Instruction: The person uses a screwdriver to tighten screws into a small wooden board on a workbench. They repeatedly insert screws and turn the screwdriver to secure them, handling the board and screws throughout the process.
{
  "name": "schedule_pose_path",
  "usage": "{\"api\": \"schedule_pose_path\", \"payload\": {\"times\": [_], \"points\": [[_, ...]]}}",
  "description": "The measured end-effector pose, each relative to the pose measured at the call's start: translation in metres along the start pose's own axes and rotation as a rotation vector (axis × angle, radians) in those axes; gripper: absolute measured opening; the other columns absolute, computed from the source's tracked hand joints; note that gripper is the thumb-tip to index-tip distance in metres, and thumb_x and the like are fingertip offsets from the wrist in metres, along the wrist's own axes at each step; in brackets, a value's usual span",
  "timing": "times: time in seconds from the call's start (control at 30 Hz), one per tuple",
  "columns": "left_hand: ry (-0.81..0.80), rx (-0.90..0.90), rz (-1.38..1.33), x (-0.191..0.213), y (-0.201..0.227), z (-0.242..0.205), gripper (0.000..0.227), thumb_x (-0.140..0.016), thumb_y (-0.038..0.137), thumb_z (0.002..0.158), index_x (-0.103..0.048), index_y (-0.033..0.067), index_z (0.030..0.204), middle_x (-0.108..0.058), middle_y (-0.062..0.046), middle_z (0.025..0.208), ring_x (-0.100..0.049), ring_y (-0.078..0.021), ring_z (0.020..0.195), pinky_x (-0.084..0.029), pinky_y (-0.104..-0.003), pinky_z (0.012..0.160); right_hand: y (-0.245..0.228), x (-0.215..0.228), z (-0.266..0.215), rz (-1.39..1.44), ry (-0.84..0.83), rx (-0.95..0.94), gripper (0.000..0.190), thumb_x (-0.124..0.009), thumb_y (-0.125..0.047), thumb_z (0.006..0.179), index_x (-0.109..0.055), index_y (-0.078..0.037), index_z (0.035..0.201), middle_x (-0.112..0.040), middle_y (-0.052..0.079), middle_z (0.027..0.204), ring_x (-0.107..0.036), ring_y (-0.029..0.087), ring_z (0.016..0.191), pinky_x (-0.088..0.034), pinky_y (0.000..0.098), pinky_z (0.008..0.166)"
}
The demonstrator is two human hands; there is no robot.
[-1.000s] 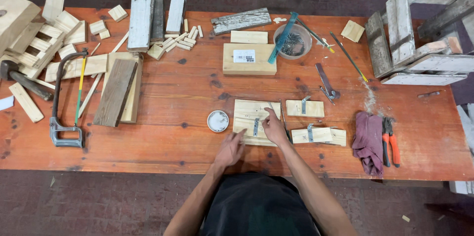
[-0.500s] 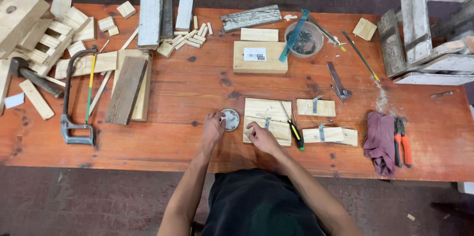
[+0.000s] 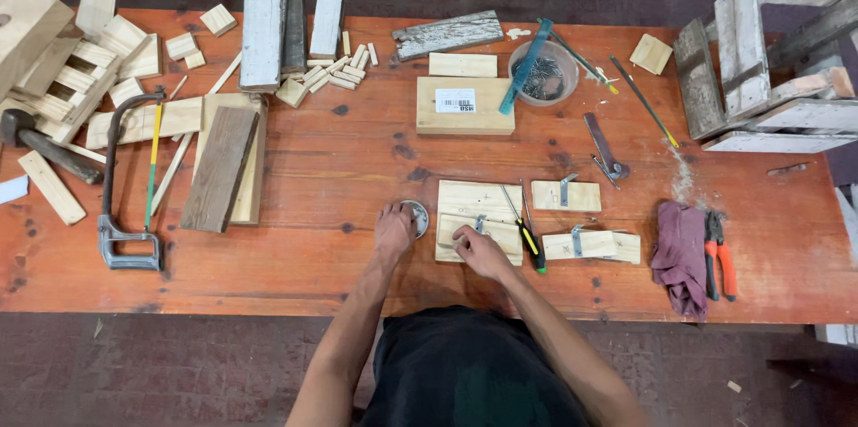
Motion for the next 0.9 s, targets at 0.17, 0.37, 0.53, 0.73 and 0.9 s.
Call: {"api": "schedule_pose_path", "payload": {"times": [0.17,0.37,0.53,0.73,0.9], "points": [[0.026,0.080,-0.288,0.013,0.009,-0.011,0.015,-0.066,0.029,0.084,-0.063,0.0147,0.090,-0.066,-0.012,0.104,-0.064,-0.0347,0.108,-0.053,-0.048,0.090,-0.001,0.021,-0.027,0.025,0.004,-0.007,0.024,-0.059,-0.027,0.097,-0.068,-0.017,0.117,-0.076,0.016,0.102,-0.071,0.037,0.099,-0.054,0.0507,0.089],[-0.044,0.055,-0.628,0.003,0.042,-0.019,0.014,-0.067,0.022,0.084,-0.065,0.0133,0.095,-0.073,-0.014,0.094,-0.072,-0.0341,0.099,-0.058,-0.045,0.085,0.040,0.044,-0.038,0.049,0.088,-0.048,0.025,-0.059,-0.030,0.097,-0.070,-0.018,0.116,-0.077,0.015,0.097,-0.072,0.036,0.098,-0.055,0.0497,0.089],[-0.096,0.081,-0.732,-0.027,0.072,-0.015,0.015,-0.073,0.025,0.082,-0.074,0.0225,0.097,-0.078,-0.005,0.097,-0.074,-0.0252,0.100,-0.059,-0.040,0.086,0.077,0.074,-0.039,0.030,0.224,-0.079,0.022,-0.062,-0.031,0.096,-0.072,-0.023,0.113,-0.077,0.010,0.091,-0.074,0.031,0.090,-0.057,0.0479,0.084],[-0.196,0.110,-0.916,-0.028,0.100,-0.020,0.023,-0.071,0.022,0.089,-0.079,0.0213,0.110,-0.078,-0.008,0.110,-0.072,-0.0273,0.109,-0.056,-0.039,0.094,0.074,0.099,-0.049,-0.177,0.232,-0.203,0.032,-0.056,-0.039,0.097,-0.060,-0.025,0.126,-0.070,0.011,0.115,-0.070,0.036,0.109,-0.055,0.0507,0.094],[-0.227,0.095,-0.802,-0.027,0.112,-0.030,0.021,-0.067,0.031,0.093,-0.079,0.0316,0.111,-0.079,0.001,0.108,-0.071,-0.0259,0.109,-0.056,-0.038,0.094,0.078,0.096,-0.047,-0.334,0.132,-0.283,0.046,-0.057,-0.035,0.096,-0.047,-0.017,0.138,-0.054,0.018,0.136,-0.064,0.046,0.119,-0.052,0.0573,0.101]]}}
Point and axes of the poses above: each hand's wrist, its own z-axis towards the middle knuckle, its own x-axis out of the back of the hand, y = z × x, the point moved 5 cm from there along z, towards the middle knuckle
